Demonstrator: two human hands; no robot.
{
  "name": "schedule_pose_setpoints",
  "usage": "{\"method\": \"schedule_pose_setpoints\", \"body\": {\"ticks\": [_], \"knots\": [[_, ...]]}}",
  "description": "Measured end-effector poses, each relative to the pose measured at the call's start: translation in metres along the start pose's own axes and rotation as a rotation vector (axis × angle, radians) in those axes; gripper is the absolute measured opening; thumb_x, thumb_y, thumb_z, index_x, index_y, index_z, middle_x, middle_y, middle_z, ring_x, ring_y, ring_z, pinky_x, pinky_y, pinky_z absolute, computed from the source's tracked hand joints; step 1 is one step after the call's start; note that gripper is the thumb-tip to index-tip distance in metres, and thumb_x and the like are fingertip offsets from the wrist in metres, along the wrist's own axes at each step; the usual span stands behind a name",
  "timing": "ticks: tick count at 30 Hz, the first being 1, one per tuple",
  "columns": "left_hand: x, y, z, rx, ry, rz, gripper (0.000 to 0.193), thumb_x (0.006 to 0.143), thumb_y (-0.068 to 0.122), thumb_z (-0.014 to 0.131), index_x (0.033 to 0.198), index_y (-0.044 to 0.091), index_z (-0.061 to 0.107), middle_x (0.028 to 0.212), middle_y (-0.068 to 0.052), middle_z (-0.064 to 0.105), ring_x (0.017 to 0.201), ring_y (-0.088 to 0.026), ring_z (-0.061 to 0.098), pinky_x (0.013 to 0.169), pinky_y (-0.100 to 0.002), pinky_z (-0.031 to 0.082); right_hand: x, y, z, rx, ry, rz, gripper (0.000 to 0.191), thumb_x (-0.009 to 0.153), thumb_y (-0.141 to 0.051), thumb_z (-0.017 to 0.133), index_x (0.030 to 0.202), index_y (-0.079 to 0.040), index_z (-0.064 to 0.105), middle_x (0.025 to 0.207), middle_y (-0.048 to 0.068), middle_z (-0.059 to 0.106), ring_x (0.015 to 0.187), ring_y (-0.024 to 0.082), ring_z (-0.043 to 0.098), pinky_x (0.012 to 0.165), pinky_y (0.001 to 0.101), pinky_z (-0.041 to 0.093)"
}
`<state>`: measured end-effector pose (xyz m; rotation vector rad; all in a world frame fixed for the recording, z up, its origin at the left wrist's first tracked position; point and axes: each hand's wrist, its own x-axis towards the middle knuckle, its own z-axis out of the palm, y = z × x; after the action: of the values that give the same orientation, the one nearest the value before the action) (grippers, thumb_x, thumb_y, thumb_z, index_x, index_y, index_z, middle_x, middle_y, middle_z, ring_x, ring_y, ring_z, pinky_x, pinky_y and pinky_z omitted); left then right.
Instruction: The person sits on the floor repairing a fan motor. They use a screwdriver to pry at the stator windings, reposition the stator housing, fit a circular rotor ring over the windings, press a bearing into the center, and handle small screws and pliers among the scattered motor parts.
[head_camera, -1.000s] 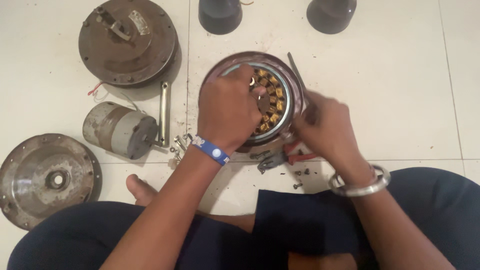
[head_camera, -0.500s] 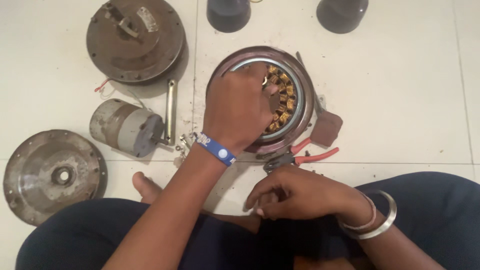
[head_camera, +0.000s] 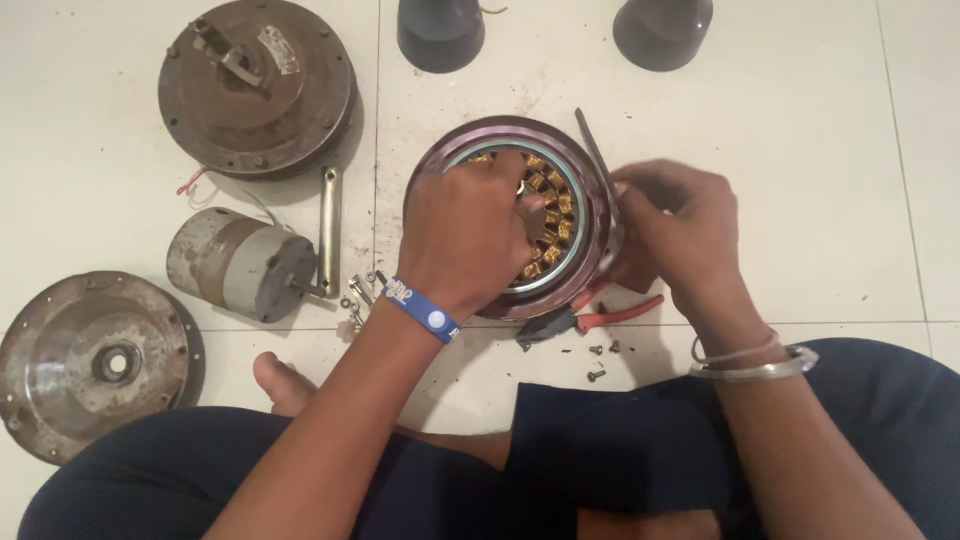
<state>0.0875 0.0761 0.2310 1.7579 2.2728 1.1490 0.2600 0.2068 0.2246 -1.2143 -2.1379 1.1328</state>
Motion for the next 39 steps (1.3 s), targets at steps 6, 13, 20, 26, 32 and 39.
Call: {"method": "schedule_pose_setpoints", "body": {"ticks": [6, 13, 20, 26, 32, 39], "knots": [[-0.001, 0.0, -0.002, -0.02, -0.01, 0.043, 0.019, 0.084, 0.016, 0.075, 0.083, 0.001, 0.065, 0.074, -0.019, 0.069, 0.069, -0.039, 0.068, 0.063, -0.05, 0.052, 0.014, 0.014, 0.008, 0.039, 0.009, -0.07, 0.033, 0.096, -0.012, 0.063, 0.127, -0.005, 0.071, 0.097, 0.008, 0.077, 0.082, 0.011, 0.068, 0.073, 0.0272, 0.055], [-0.001, 0.004, -0.002, -0.02, -0.044, 0.05, 0.017, 0.085, 0.014, 0.074, 0.086, 0.0, 0.065, 0.073, -0.019, 0.069, 0.067, -0.04, 0.068, 0.063, -0.05, 0.052, 0.016, 0.016, 0.01, -0.035, -0.037, -0.073, 0.03, 0.097, -0.016, 0.063, 0.124, -0.007, 0.073, 0.088, 0.01, 0.078, 0.078, 0.011, 0.069, 0.073, 0.0276, 0.055], [-0.002, 0.003, -0.003, -0.031, -0.002, 0.063, 0.014, 0.086, 0.013, 0.072, 0.086, 0.0, 0.065, 0.073, -0.019, 0.069, 0.067, -0.04, 0.068, 0.063, -0.051, 0.052, 0.013, 0.003, 0.009, -0.097, -0.036, -0.063, 0.03, 0.094, -0.016, 0.067, 0.121, -0.008, 0.075, 0.091, 0.012, 0.08, 0.078, 0.011, 0.073, 0.074, 0.0277, 0.056], [-0.004, -0.003, -0.006, -0.037, 0.065, -0.031, 0.014, 0.085, 0.014, 0.073, 0.088, 0.002, 0.066, 0.069, -0.02, 0.067, 0.067, -0.04, 0.067, 0.061, -0.051, 0.052, -0.007, -0.024, -0.011, -0.145, -0.587, 0.301, 0.02, 0.083, -0.008, 0.071, 0.096, 0.005, 0.08, 0.075, 0.019, 0.08, 0.063, 0.022, 0.076, 0.057, 0.0338, 0.061], [0.0, -0.012, -0.013, 0.006, 0.12, 0.046, 0.015, 0.087, 0.013, 0.072, 0.09, -0.001, 0.065, 0.074, -0.02, 0.069, 0.068, -0.04, 0.068, 0.062, -0.05, 0.052, -0.046, -0.022, 0.005, 0.108, -1.288, 0.133, 0.017, 0.088, -0.011, 0.074, 0.094, 0.003, 0.081, 0.08, 0.01, 0.081, 0.07, 0.014, 0.078, 0.063, 0.0282, 0.065], [-0.001, -0.009, -0.006, -0.04, 0.077, 0.017, 0.016, 0.087, 0.012, 0.073, 0.081, 0.001, 0.063, 0.071, -0.021, 0.067, 0.069, -0.041, 0.067, 0.064, -0.051, 0.051, -0.018, -0.025, 0.003, -0.356, -0.661, 0.023, 0.014, 0.082, -0.011, 0.074, 0.086, 0.0, 0.082, 0.069, 0.01, 0.079, 0.063, 0.015, 0.077, 0.064, 0.0284, 0.061]]}}
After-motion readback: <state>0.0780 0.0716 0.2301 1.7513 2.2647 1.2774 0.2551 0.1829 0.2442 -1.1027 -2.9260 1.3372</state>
